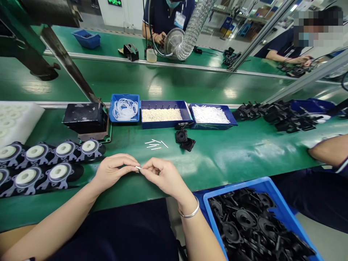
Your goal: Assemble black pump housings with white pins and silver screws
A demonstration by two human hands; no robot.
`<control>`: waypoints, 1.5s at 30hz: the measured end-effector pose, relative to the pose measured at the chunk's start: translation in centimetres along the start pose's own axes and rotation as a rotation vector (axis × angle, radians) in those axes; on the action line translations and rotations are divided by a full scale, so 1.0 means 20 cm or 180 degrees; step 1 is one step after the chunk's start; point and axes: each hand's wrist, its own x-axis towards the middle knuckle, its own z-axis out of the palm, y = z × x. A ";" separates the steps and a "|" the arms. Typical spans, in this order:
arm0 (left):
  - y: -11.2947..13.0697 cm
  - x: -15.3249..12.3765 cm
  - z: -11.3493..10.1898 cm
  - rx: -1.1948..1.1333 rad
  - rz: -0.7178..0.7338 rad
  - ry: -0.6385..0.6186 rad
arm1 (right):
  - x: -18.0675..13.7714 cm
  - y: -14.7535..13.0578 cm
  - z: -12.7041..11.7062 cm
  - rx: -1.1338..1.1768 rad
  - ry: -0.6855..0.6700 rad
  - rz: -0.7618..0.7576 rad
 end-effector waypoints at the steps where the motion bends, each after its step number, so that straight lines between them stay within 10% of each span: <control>1: 0.00 0.00 0.00 0.0082 0.0065 -0.0017 | 0.00 0.00 0.00 -0.0103 0.0038 -0.0064; 7: -0.02 0.00 0.02 0.0361 0.0477 -0.0186 | -0.01 0.02 -0.02 -0.0188 -0.0009 -0.0037; 18: 0.03 0.01 0.01 -0.0679 -0.0455 0.0237 | 0.01 0.10 0.14 0.1295 0.0260 0.0152; 45: 0.03 -0.03 -0.01 -0.0518 0.0082 0.0160 | -0.01 0.18 0.21 0.1375 0.0387 -0.0102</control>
